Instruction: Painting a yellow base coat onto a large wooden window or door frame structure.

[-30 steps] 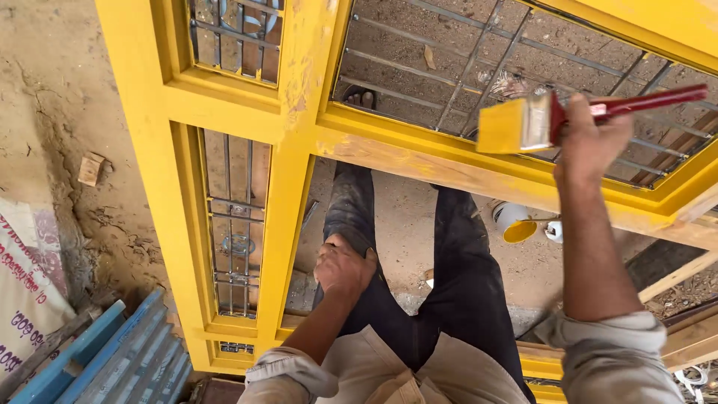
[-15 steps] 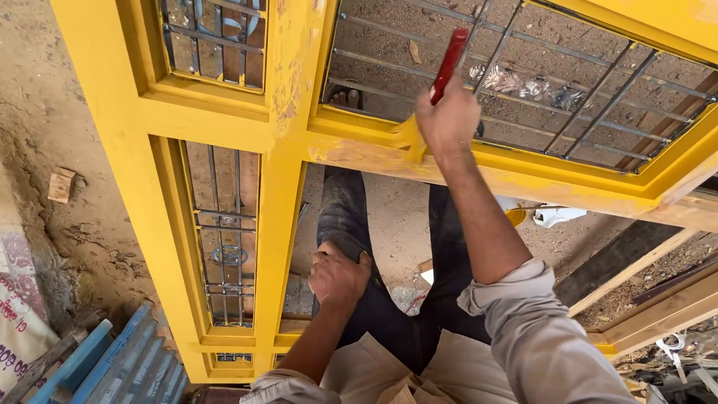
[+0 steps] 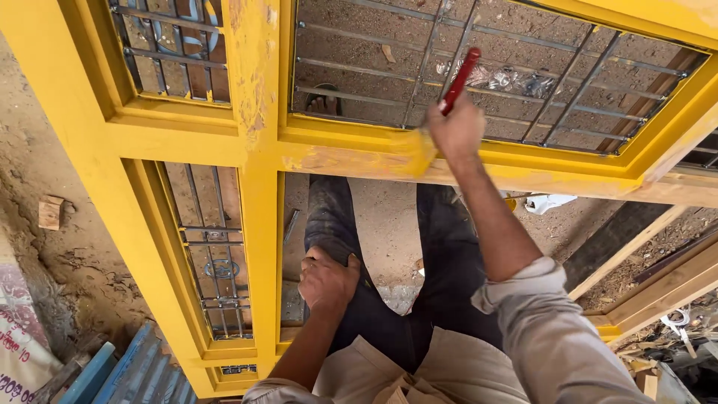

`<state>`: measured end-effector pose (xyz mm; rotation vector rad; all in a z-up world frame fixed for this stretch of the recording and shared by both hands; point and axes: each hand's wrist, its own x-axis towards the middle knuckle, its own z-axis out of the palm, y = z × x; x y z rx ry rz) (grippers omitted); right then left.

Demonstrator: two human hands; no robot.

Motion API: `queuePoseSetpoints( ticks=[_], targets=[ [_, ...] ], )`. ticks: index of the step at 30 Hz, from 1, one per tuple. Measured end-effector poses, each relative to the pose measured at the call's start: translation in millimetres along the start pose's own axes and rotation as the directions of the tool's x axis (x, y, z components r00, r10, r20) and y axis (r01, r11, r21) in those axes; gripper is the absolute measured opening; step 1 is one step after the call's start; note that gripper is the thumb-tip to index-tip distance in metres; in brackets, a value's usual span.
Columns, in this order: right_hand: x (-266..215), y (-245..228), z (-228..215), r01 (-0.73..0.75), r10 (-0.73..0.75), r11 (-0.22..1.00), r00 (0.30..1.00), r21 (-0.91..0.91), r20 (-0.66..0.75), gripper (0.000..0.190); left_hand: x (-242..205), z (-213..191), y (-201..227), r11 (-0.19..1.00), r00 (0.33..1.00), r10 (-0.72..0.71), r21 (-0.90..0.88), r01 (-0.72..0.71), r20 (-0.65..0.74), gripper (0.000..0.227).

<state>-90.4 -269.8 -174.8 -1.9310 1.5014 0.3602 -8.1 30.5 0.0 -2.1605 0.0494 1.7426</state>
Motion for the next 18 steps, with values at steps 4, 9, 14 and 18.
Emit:
queuePoseSetpoints(
  ticks=[4, 9, 14, 18],
  targets=[
    [1, -11, -86, 0.195, -0.216, 0.974, 0.953, -0.117, -0.211, 0.023, -6, -9, 4, 0.999, 0.999, -0.01, 0.038, 0.008, 0.04, 0.099],
    [-12, -105, 25, -0.051, 0.066, 0.919, 0.998, 0.392, -0.025, 0.028, -5, -10, 8, 0.998, 1.0, -0.005, 0.068, 0.006, -0.023, 0.099],
    [-23, -94, 101, -0.018, 0.078, 0.929, 0.986, 0.369, -0.148, 0.03, 2, 15, 10, 0.984, 0.994, 0.012, 0.177, 0.008, -0.111, 0.104],
    [-4, 38, 40, -0.152, 0.173, 0.906, 0.985, 0.394, -0.016, 0.026, 2, 22, 21, 0.977, 0.99, -0.001, 0.212, 0.031, -0.141, 0.107]
  ],
)
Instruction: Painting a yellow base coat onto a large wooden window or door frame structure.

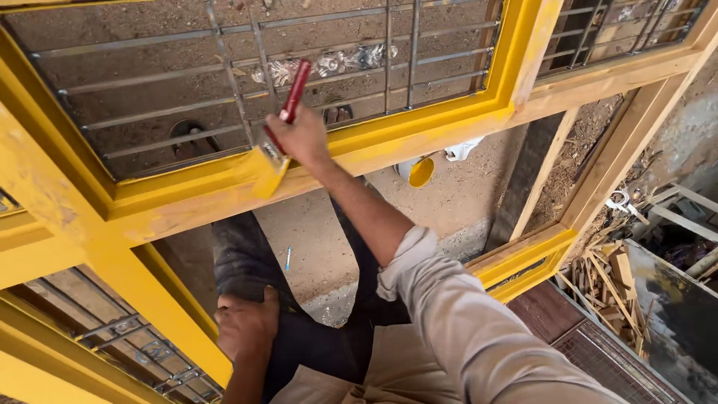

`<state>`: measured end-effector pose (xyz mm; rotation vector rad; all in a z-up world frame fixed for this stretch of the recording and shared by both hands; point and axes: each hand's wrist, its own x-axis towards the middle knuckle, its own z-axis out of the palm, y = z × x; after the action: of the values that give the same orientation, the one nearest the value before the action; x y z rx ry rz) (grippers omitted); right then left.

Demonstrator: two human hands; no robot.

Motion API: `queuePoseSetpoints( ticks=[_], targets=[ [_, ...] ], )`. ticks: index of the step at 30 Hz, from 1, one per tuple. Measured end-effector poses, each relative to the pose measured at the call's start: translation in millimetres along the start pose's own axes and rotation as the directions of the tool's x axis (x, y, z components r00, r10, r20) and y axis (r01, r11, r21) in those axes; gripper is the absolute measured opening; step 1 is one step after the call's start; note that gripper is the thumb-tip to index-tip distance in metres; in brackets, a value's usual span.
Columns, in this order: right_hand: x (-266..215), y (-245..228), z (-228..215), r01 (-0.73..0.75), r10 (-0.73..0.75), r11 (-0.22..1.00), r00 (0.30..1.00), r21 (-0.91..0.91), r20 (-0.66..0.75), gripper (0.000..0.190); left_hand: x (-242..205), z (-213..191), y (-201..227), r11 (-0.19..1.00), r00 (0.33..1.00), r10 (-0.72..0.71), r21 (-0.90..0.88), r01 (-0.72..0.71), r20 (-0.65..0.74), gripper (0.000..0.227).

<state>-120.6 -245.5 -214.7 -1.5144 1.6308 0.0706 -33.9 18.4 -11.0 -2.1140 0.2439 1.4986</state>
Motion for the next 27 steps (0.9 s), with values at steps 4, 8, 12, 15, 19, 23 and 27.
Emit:
queuePoseSetpoints(
  ticks=[4, 8, 12, 15, 19, 23, 27],
  targets=[
    [50, 95, -185, 0.04, -0.098, 0.956, 0.976, -0.289, -0.192, 0.022, -8, -4, 18, 0.997, 0.998, -0.053, 0.049, 0.052, 0.015, 0.108],
    [84, 152, -346, -0.083, -0.101, 0.852, 0.943, -0.518, -0.317, 0.025, -7, 8, 32, 0.993, 0.998, -0.06, 0.099, 0.063, -0.033, 0.11],
    [82, 138, -384, 0.081, -0.3, 0.652, 0.941, -0.754, -0.158, 0.025, -14, 7, 44, 0.983, 0.998, -0.048, 0.172, 0.055, -0.043, 0.11],
    [79, 127, -334, 0.137, -0.314, 0.531, 0.949, -0.836, -0.044, 0.026, -15, 4, 52, 0.98, 0.998, -0.061, 0.187, 0.064, -0.019, 0.11],
    [33, 61, -189, 0.304, -0.29, 0.754, 0.95, -0.582, 0.12, 0.023, -15, 2, 49, 0.976, 0.996, -0.091, 0.202, 0.086, 0.016, 0.108],
    [-37, -41, -35, 0.418, -0.379, 0.848, 0.908, -0.326, 0.179, 0.03, -6, 20, 45, 0.966, 1.0, -0.015, 0.257, 0.017, -0.01, 0.111],
    [-62, -104, 40, 0.346, -0.333, 0.911, 0.938, 0.225, -0.091, 0.03, -3, 7, 33, 0.968, 0.997, -0.056, 0.24, 0.068, -0.059, 0.107]
  ],
)
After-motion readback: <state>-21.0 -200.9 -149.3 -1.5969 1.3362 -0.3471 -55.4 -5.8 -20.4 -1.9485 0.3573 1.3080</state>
